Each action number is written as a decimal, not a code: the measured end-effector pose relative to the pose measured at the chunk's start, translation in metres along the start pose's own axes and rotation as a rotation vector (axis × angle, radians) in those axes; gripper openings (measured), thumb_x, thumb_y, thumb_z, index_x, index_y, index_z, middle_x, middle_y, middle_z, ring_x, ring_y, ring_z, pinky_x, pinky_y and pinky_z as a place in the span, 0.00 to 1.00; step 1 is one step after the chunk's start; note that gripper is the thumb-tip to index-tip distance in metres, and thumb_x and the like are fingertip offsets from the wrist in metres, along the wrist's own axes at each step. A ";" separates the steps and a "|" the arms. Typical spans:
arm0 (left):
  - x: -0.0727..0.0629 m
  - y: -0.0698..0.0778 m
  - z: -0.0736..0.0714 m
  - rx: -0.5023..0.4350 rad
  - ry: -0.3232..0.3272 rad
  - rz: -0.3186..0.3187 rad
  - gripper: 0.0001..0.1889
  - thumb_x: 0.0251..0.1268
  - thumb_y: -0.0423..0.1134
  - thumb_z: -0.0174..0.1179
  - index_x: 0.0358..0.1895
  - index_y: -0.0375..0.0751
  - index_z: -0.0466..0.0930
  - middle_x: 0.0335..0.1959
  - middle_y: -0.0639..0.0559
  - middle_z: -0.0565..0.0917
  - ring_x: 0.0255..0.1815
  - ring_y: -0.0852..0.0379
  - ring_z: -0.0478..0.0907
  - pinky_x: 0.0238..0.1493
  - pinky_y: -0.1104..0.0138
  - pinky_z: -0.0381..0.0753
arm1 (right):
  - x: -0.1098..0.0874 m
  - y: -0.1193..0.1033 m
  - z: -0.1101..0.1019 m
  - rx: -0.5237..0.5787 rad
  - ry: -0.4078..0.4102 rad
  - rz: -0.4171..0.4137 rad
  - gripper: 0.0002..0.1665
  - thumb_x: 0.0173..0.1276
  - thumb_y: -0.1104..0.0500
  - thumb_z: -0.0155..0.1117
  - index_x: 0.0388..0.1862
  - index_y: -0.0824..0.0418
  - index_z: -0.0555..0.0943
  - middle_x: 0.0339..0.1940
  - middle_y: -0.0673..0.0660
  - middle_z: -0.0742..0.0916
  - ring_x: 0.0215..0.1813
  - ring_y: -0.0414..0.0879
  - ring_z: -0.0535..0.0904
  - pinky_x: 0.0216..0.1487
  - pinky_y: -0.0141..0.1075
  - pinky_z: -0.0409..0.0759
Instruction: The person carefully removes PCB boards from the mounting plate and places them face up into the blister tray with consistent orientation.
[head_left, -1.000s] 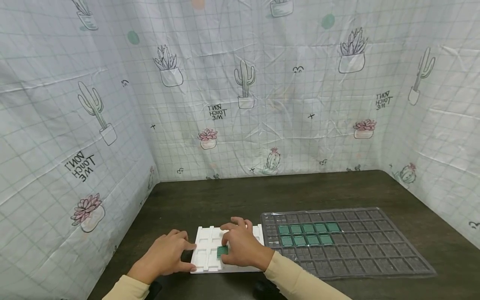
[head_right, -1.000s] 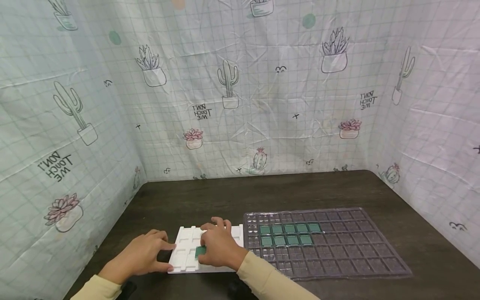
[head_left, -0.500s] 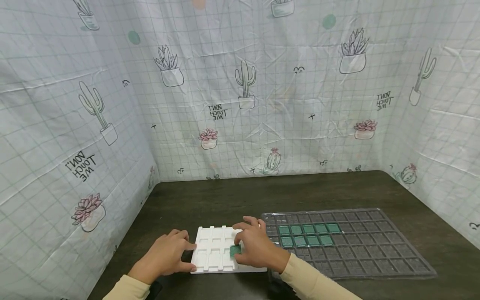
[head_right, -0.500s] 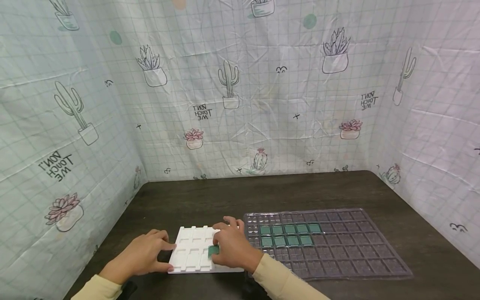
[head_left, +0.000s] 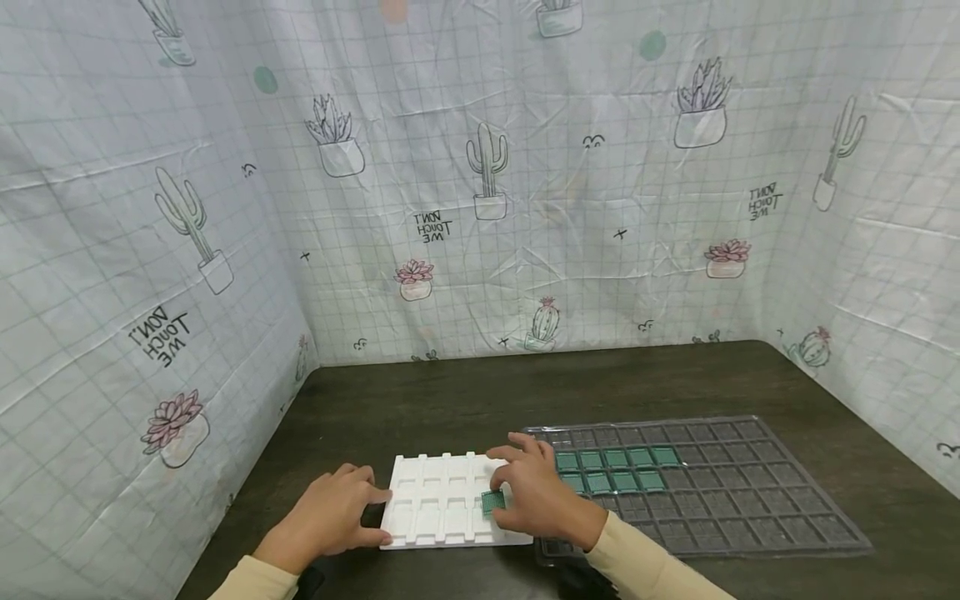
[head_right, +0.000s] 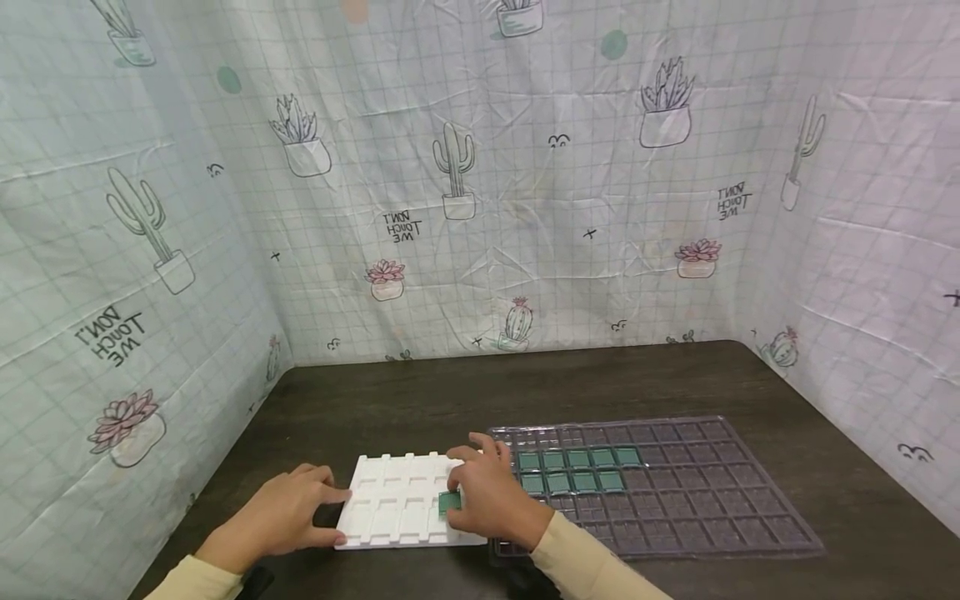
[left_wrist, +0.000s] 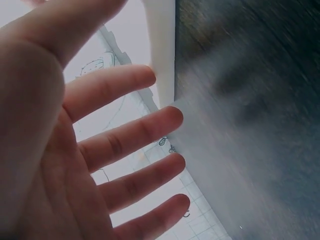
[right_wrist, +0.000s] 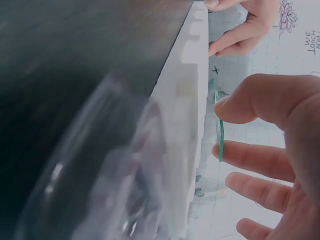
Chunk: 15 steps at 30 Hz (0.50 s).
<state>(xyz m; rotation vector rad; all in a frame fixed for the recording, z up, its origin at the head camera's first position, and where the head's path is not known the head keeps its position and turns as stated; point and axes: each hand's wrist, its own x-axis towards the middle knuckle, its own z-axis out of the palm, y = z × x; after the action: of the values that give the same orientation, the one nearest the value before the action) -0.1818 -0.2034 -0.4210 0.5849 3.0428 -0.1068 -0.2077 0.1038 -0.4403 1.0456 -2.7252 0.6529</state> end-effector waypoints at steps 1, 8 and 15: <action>0.000 0.000 0.000 0.000 -0.008 -0.007 0.32 0.43 0.68 0.70 0.53 0.58 0.86 0.38 0.57 0.78 0.45 0.54 0.75 0.38 0.55 0.79 | -0.002 0.001 -0.001 -0.001 0.001 0.002 0.04 0.53 0.57 0.70 0.30 0.52 0.87 0.62 0.57 0.81 0.72 0.65 0.62 0.59 0.68 0.56; 0.001 0.003 -0.002 0.009 -0.047 -0.034 0.31 0.44 0.68 0.70 0.52 0.58 0.86 0.40 0.56 0.79 0.47 0.52 0.75 0.45 0.50 0.79 | -0.013 0.012 -0.006 -0.003 0.011 0.002 0.04 0.54 0.57 0.73 0.30 0.52 0.86 0.63 0.58 0.81 0.72 0.67 0.62 0.59 0.70 0.55; 0.003 0.003 -0.001 0.035 -0.011 -0.008 0.29 0.47 0.68 0.68 0.49 0.56 0.86 0.39 0.56 0.78 0.44 0.53 0.75 0.43 0.50 0.79 | -0.022 0.023 -0.014 0.015 0.034 0.007 0.05 0.55 0.57 0.74 0.32 0.51 0.87 0.63 0.59 0.81 0.71 0.68 0.62 0.59 0.70 0.54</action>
<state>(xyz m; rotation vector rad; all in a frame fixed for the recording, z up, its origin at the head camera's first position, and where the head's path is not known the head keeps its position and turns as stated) -0.1830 -0.1995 -0.4203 0.5728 3.0388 -0.1640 -0.2065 0.1387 -0.4423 1.0201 -2.7004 0.6868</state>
